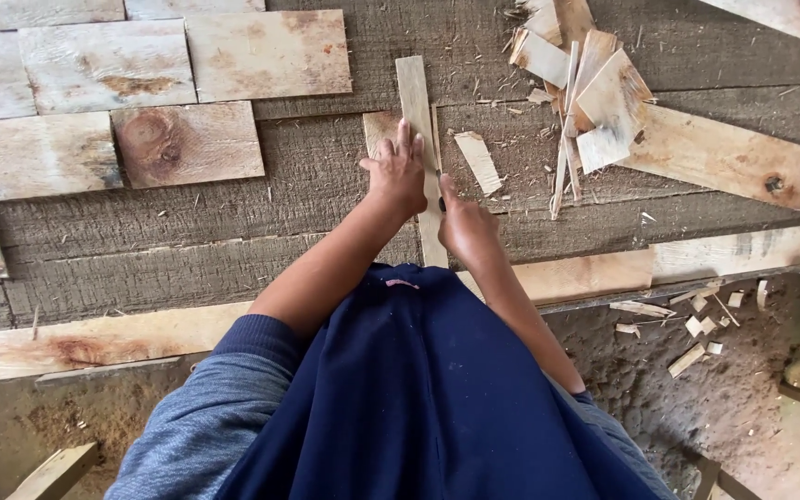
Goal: The person uses a red utility knife and a wooden straightedge to cut small rectangular pieces of wood on a wooden workbench. They repeatedly position the straightedge, score the wood, and separate the cut pieces, placing them aside.
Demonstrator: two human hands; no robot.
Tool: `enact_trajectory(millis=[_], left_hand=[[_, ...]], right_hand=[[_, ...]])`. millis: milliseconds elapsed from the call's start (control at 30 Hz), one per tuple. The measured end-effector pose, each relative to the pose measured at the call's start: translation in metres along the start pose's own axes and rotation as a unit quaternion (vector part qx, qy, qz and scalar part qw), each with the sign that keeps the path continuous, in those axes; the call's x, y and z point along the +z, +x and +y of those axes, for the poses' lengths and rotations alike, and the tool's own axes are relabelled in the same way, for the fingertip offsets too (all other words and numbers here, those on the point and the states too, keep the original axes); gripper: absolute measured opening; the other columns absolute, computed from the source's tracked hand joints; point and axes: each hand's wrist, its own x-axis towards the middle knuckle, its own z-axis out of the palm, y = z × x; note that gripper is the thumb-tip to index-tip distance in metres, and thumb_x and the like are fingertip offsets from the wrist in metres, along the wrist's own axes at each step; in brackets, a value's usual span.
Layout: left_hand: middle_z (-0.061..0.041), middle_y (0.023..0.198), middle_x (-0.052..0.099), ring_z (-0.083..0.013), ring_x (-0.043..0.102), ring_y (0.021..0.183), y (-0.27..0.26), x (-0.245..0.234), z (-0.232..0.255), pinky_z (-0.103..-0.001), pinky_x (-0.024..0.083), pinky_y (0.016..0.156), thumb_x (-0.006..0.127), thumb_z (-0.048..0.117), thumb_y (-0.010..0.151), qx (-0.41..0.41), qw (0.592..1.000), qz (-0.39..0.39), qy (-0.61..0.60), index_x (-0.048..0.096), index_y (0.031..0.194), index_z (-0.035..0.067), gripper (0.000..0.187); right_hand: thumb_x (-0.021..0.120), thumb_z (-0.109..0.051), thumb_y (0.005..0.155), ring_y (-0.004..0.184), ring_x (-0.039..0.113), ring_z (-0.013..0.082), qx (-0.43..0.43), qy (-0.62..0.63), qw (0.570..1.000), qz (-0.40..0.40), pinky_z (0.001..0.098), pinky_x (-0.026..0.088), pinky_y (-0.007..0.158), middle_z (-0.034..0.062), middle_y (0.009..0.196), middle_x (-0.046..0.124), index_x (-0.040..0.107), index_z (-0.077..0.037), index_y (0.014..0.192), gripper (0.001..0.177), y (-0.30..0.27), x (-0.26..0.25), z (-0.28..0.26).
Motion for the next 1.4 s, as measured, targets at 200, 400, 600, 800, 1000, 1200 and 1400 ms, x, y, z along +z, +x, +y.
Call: enact_trajectory(millis=[200, 400, 600, 800, 1000, 1200, 1400], left_hand=[[-0.025, 0.169, 0.007, -0.0472, 0.037, 0.141, 0.006, 0.005, 0.005, -0.075, 0.048, 0.094, 0.084, 0.029, 0.068, -0.01, 1.0, -0.01, 0.002, 0.024, 0.163, 0.007, 0.115], [-0.023, 0.17, 0.008, -0.0466, 0.038, 0.141, 0.01, 0.012, 0.005, -0.076, 0.046, 0.093, 0.082, 0.02, 0.071, -0.015, 1.0, -0.006, -0.001, 0.025, 0.164, 0.008, 0.109], [-0.023, 0.17, 0.011, -0.0456, 0.037, 0.144, -0.032, -0.03, 0.009, -0.075, 0.046, 0.097, 0.085, 0.034, 0.073, -0.008, 1.0, -0.005, 0.0, 0.028, 0.163, 0.009, 0.11], [-0.02, 0.17, 0.012, -0.0446, 0.037, 0.146, -0.025, -0.011, -0.011, -0.073, 0.042, 0.104, 0.083, 0.028, 0.078, 0.023, 0.998, 0.032, -0.046, 0.027, 0.163, 0.012, 0.103], [-0.014, 0.172, 0.015, -0.0407, 0.047, 0.136, -0.042, -0.014, -0.024, -0.059, 0.042, 0.104, 0.078, 0.047, 0.083, 0.037, 0.995, 0.071, -0.063, 0.03, 0.164, 0.016, 0.099], [-0.015, 0.168, 0.023, -0.0414, 0.053, 0.126, -0.007, 0.02, -0.036, -0.052, 0.053, 0.096, 0.074, 0.037, 0.089, 0.011, 0.986, 0.106, -0.128, 0.031, 0.163, 0.016, 0.088], [-0.017, 0.168, 0.018, -0.0466, 0.037, 0.137, -0.013, 0.004, -0.044, -0.055, 0.051, 0.098, 0.079, 0.046, 0.085, -0.015, 0.986, 0.127, -0.107, 0.031, 0.163, 0.017, 0.097]], right_hand=[[0.052, -0.016, 0.098, 0.103, 0.07, 0.0486, 0.019, -0.023, 0.999, -0.042, 0.0615, 0.053, 0.089, 0.0284, 0.1, 0.073, 0.03, -0.021, 0.158, 0.064, -0.018, 0.0, -0.001], [0.049, -0.016, 0.099, 0.107, 0.07, 0.048, 0.034, -0.039, 0.997, -0.063, 0.0603, 0.052, 0.092, 0.0268, 0.102, 0.073, 0.028, -0.021, 0.158, 0.063, -0.042, -0.005, -0.007], [0.048, -0.022, 0.1, 0.108, 0.069, 0.0441, 0.061, -0.019, 0.994, -0.091, 0.055, 0.052, 0.093, 0.0235, 0.109, 0.073, 0.026, -0.029, 0.162, 0.066, -0.068, 0.0, 0.001], [0.051, -0.003, 0.105, 0.07, 0.066, 0.0227, 0.06, 0.037, 0.992, 0.107, 0.0303, 0.05, 0.059, 0.0246, 0.102, 0.069, 0.019, -0.024, 0.166, 0.072, -0.054, -0.002, 0.022], [0.073, -0.024, 0.096, 0.103, 0.053, 0.0274, -0.009, -0.004, 0.942, 0.334, 0.0417, 0.05, 0.083, 0.013, 0.11, 0.056, 0.048, -0.022, 0.15, 0.059, -0.006, 0.05, 0.048], [0.063, -0.017, 0.089, 0.092, 0.063, 0.0314, 0.014, 0.075, 0.988, 0.131, 0.0455, 0.059, 0.07, 0.0122, 0.109, 0.049, 0.051, -0.008, 0.131, 0.045, -0.044, 0.02, -0.029], [0.085, -0.032, 0.083, 0.105, 0.055, 0.0322, -0.028, -0.033, 0.929, 0.368, 0.0431, 0.054, 0.08, 0.0114, 0.114, 0.048, 0.064, -0.01, 0.128, 0.054, -0.003, 0.039, 0.044]])
